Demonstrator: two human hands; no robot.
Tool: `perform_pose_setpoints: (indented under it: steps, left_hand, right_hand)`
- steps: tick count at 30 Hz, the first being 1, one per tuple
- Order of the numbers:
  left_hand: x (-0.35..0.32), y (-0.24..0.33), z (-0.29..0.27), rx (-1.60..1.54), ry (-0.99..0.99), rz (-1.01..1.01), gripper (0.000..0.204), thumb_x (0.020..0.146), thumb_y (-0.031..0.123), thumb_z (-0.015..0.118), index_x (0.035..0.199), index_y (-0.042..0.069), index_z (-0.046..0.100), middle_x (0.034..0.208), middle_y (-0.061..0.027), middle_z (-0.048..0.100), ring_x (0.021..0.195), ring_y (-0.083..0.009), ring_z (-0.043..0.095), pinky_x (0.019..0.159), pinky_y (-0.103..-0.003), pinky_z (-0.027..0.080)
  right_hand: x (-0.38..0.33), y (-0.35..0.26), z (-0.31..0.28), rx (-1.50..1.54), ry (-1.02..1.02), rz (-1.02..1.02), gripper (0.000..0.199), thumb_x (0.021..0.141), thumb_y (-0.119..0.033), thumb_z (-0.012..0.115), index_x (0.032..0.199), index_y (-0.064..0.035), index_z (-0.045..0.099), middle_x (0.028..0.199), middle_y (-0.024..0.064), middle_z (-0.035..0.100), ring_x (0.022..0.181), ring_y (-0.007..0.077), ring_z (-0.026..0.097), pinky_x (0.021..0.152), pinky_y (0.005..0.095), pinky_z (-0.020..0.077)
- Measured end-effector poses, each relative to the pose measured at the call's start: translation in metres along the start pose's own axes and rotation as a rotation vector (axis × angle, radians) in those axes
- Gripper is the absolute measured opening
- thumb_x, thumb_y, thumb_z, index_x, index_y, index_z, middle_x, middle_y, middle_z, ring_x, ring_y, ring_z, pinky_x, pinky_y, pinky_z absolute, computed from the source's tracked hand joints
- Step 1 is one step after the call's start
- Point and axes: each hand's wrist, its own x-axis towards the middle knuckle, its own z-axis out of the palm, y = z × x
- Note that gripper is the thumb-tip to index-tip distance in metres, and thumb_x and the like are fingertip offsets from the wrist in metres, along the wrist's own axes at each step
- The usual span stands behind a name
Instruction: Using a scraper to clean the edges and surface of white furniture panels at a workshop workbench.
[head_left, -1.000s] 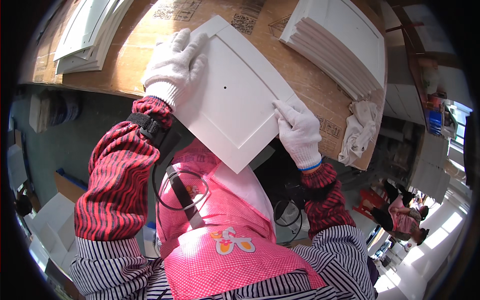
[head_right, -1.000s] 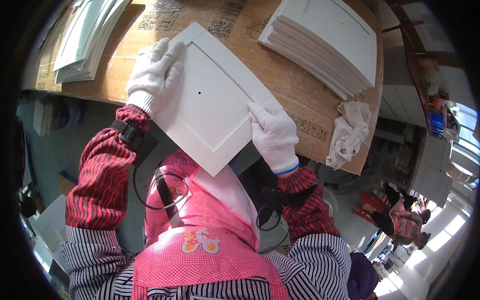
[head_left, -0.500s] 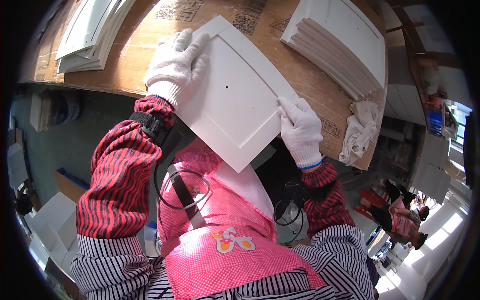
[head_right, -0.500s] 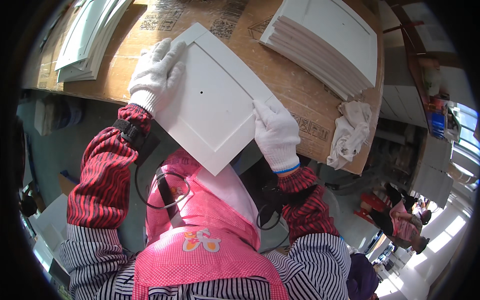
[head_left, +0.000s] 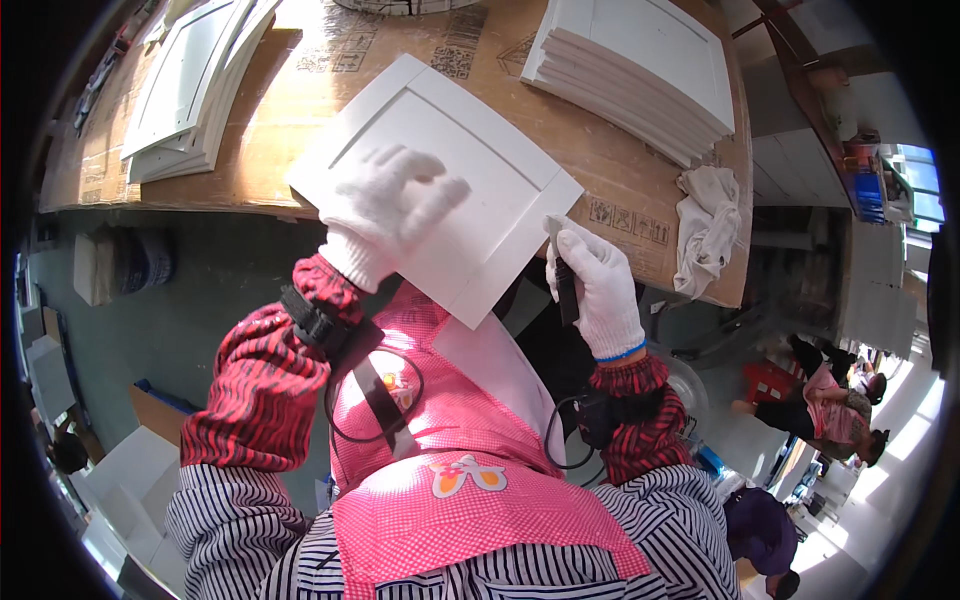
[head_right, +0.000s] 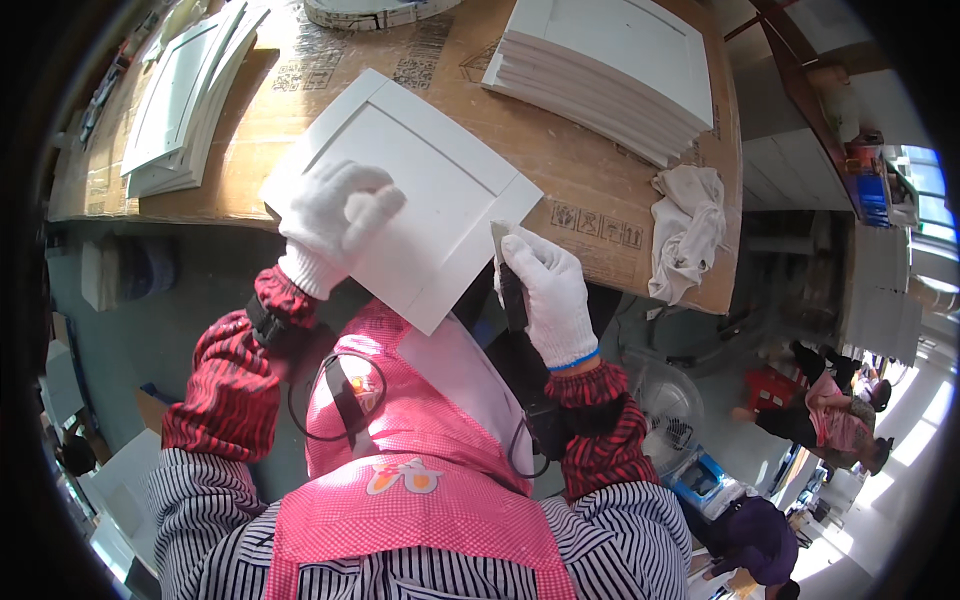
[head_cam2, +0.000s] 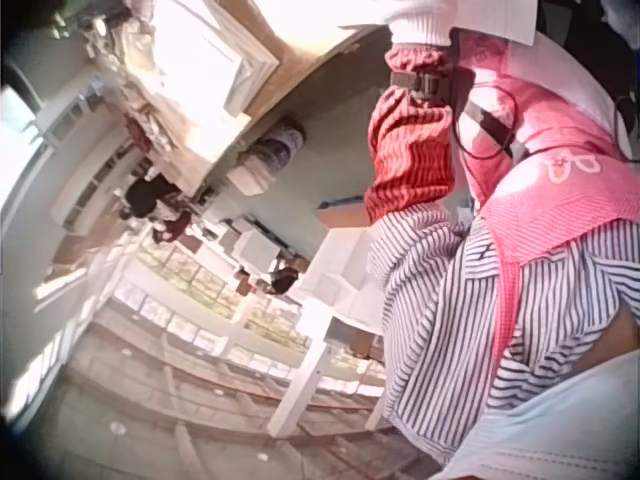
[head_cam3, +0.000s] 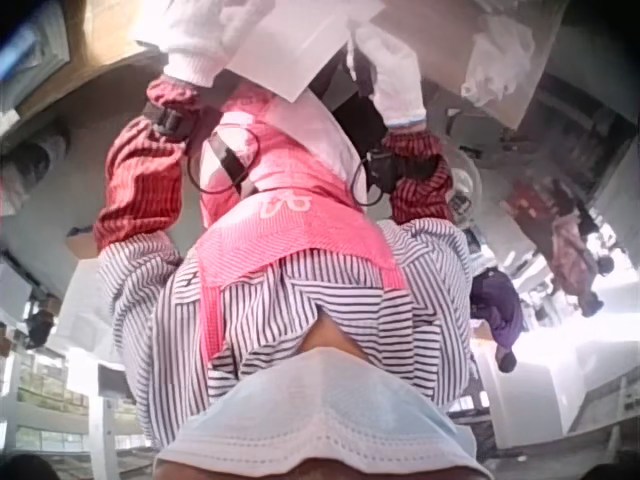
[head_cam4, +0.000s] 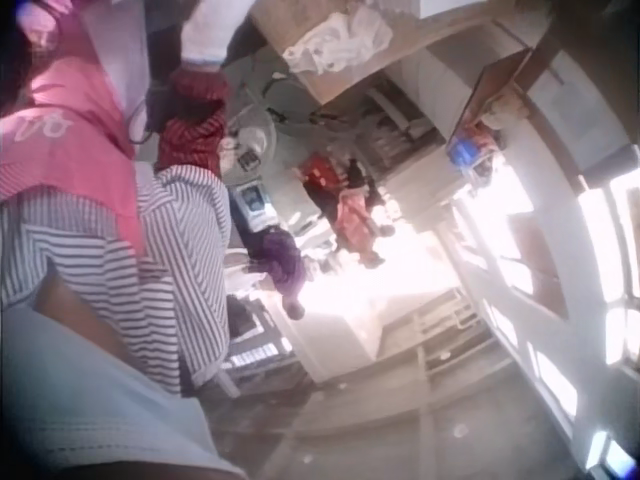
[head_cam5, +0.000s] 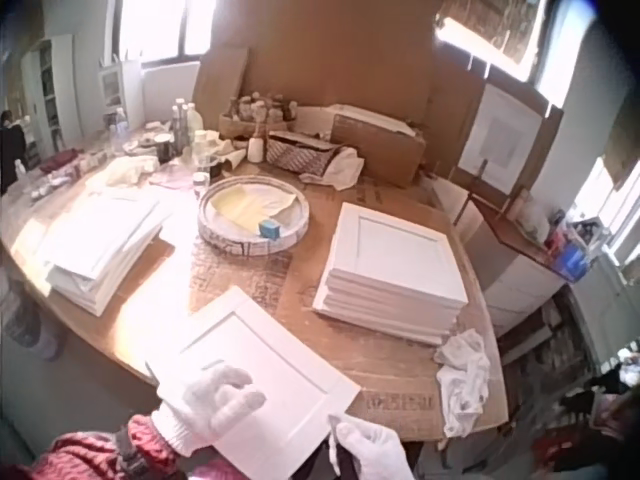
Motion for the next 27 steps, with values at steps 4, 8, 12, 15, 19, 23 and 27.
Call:
perform_pose_setpoints:
  steps: [4, 8, 12, 15, 19, 23, 27]
  left_hand:
    - [-0.024, 0.079, 0.022, -0.352, -0.462, -0.541, 0.050, 0.095, 0.047, 0.072, 0.098, -0.003, 0.074, 0.079, -0.0118, 0.074, 0.076, -0.0178, 0.072, 0.073, -0.033, 0.059]
    - [-0.046, 0.072, 0.053, -0.602, -0.299, -0.573, 0.046, 0.105, 0.042, 0.062, 0.095, -0.002, 0.074, 0.074, -0.0077, 0.070, 0.070, -0.0126, 0.066, 0.068, -0.031, 0.056]
    - [-0.065, 0.071, 0.048, -0.538, -0.278, -0.578, 0.049, 0.108, 0.042, 0.059, 0.093, -0.002, 0.074, 0.074, -0.0063, 0.069, 0.069, -0.0106, 0.063, 0.068, -0.029, 0.054]
    - [-0.073, 0.081, 0.049, -0.625, -0.157, -0.675, 0.043, 0.108, 0.039, 0.062, 0.095, -0.001, 0.073, 0.076, -0.0046, 0.070, 0.070, -0.0093, 0.062, 0.067, -0.028, 0.053]
    - [-0.079, 0.082, 0.042, -0.777, -0.022, -0.726, 0.042, 0.107, 0.039, 0.063, 0.092, 0.001, 0.073, 0.073, -0.0041, 0.067, 0.067, -0.0101, 0.060, 0.063, -0.030, 0.051]
    - [-0.116, 0.056, 0.034, -0.832, 0.101, -1.051, 0.039, 0.106, 0.042, 0.065, 0.099, 0.004, 0.069, 0.082, -0.0008, 0.064, 0.069, -0.0108, 0.059, 0.058, -0.029, 0.050]
    - [-0.126, 0.026, 0.057, -1.195, 0.047, -1.156, 0.060, 0.102, 0.048, 0.070, 0.137, 0.001, 0.058, 0.118, -0.0105, 0.066, 0.100, -0.0195, 0.067, 0.085, -0.039, 0.060]
  right_hand:
    - [-0.024, 0.005, 0.024, -0.034, -0.107, 0.032, 0.036, 0.110, -0.024, 0.062, 0.132, 0.0037, 0.068, 0.086, -0.0002, 0.067, 0.068, 0.0067, 0.059, 0.060, 0.0228, 0.0474]
    - [-0.048, 0.020, 0.041, 0.050, -0.113, -0.070, 0.055, 0.107, -0.010, 0.059, 0.157, 0.0064, 0.045, 0.132, 0.0101, 0.068, 0.112, 0.0119, 0.067, 0.097, 0.0264, 0.0530]
    - [-0.065, 0.018, 0.045, -0.070, -0.133, 0.122, 0.061, 0.105, -0.005, 0.061, 0.160, 0.0077, 0.039, 0.142, 0.0131, 0.063, 0.131, 0.0177, 0.060, 0.111, 0.0313, 0.0474]
    - [-0.062, 0.033, 0.052, -0.118, -0.150, -0.116, 0.063, 0.102, 0.004, 0.059, 0.161, 0.0081, 0.038, 0.148, 0.0150, 0.057, 0.137, 0.0212, 0.056, 0.117, 0.0341, 0.0444]
    - [-0.061, 0.039, 0.057, -0.052, -0.156, -0.177, 0.066, 0.100, 0.008, 0.058, 0.162, 0.0087, 0.034, 0.142, 0.0155, 0.061, 0.126, 0.0205, 0.063, 0.110, 0.0332, 0.0499]
    - [-0.062, 0.021, 0.040, 0.033, -0.023, -0.064, 0.060, 0.101, 0.001, 0.056, 0.160, 0.0043, 0.041, 0.100, 0.0033, 0.062, 0.079, 0.0101, 0.062, 0.072, 0.0259, 0.0541]
    - [-0.054, 0.028, 0.015, 0.133, 0.122, -0.038, 0.056, 0.105, -0.007, 0.061, 0.157, 0.0039, 0.045, 0.094, 0.0011, 0.063, 0.074, 0.0077, 0.061, 0.061, 0.0219, 0.0505]
